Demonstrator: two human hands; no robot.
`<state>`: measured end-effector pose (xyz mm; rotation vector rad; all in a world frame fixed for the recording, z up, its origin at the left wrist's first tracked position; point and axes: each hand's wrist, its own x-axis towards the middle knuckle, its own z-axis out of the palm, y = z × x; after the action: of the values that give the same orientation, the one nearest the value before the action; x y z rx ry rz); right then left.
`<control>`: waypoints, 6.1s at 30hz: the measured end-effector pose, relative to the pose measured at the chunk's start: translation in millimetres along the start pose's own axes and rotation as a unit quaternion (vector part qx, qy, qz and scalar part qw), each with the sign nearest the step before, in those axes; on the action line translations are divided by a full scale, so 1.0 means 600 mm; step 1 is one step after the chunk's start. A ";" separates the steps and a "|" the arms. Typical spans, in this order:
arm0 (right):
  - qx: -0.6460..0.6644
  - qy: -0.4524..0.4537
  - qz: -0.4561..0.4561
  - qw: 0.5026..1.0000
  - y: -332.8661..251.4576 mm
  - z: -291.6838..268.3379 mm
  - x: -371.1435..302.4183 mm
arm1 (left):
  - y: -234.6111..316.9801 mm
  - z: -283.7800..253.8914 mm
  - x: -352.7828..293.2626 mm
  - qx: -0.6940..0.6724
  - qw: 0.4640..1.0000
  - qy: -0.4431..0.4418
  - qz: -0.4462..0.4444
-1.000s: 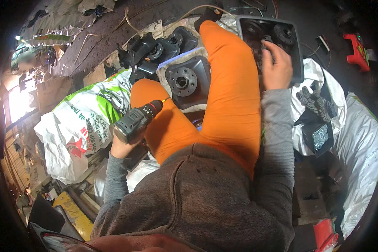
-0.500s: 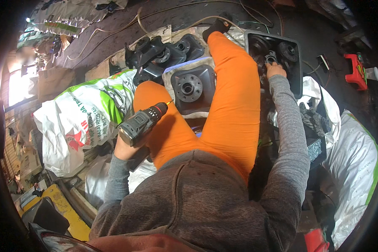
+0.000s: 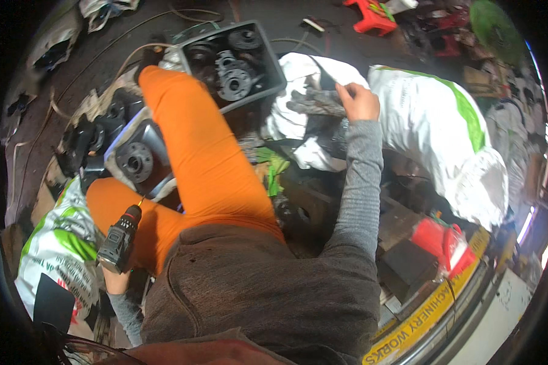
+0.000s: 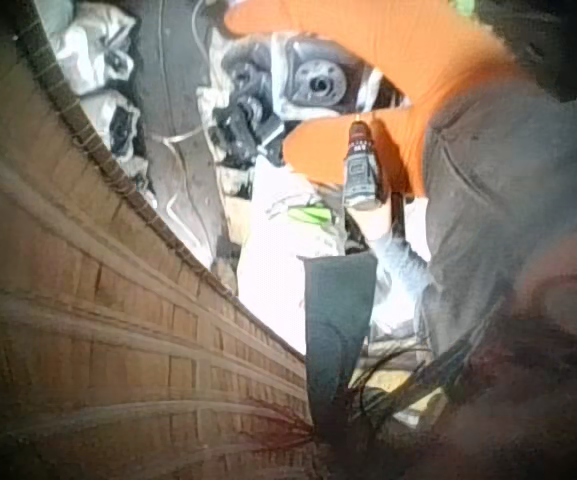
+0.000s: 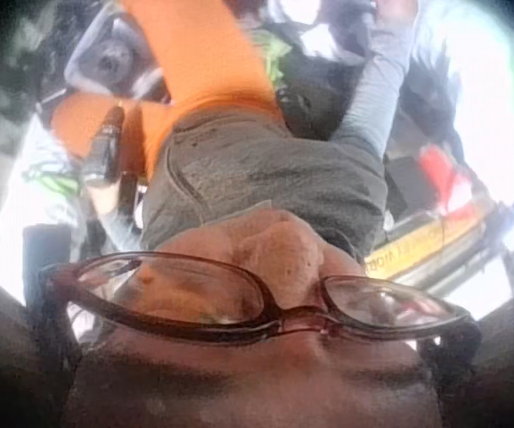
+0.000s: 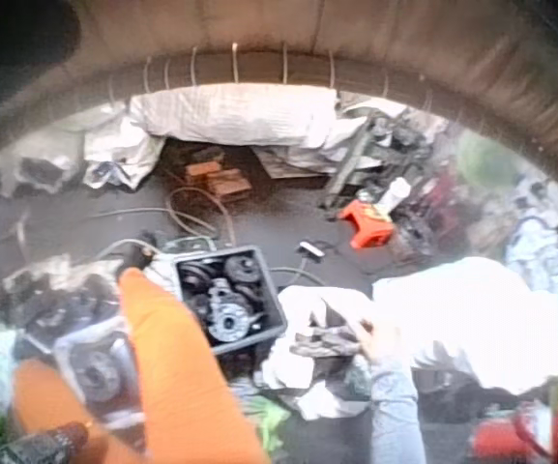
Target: The person sits on the floor and uses a cordless impact driver to fasten bolts into black mechanical housings resting on their lap. They repeatedly insert bolts, drive them in, and adjust the parts, occasionally placing components into a nearby black tray.
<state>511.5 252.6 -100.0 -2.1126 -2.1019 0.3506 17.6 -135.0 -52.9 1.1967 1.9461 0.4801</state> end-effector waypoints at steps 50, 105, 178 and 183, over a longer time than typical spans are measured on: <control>0.308 0.002 -0.387 0.869 -0.426 0.209 -0.189 | -0.045 0.035 -0.030 -0.027 0.999 0.018 0.017; 0.572 -0.058 0.357 0.736 0.424 0.163 -0.125 | 0.003 0.032 -0.050 0.001 0.998 0.026 -0.056; 0.542 -0.531 0.251 0.601 -0.522 0.367 -0.352 | 0.051 -0.105 0.056 -0.062 0.997 -0.013 -0.036; 0.564 -0.532 0.258 0.576 -0.522 0.349 -0.346 | 0.050 -0.104 0.070 -0.040 0.999 -0.025 -0.017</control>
<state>155.1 36.1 -206.1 -1.4855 -0.5941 2.6215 -24.0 -78.9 -12.0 1.1131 1.8852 0.5012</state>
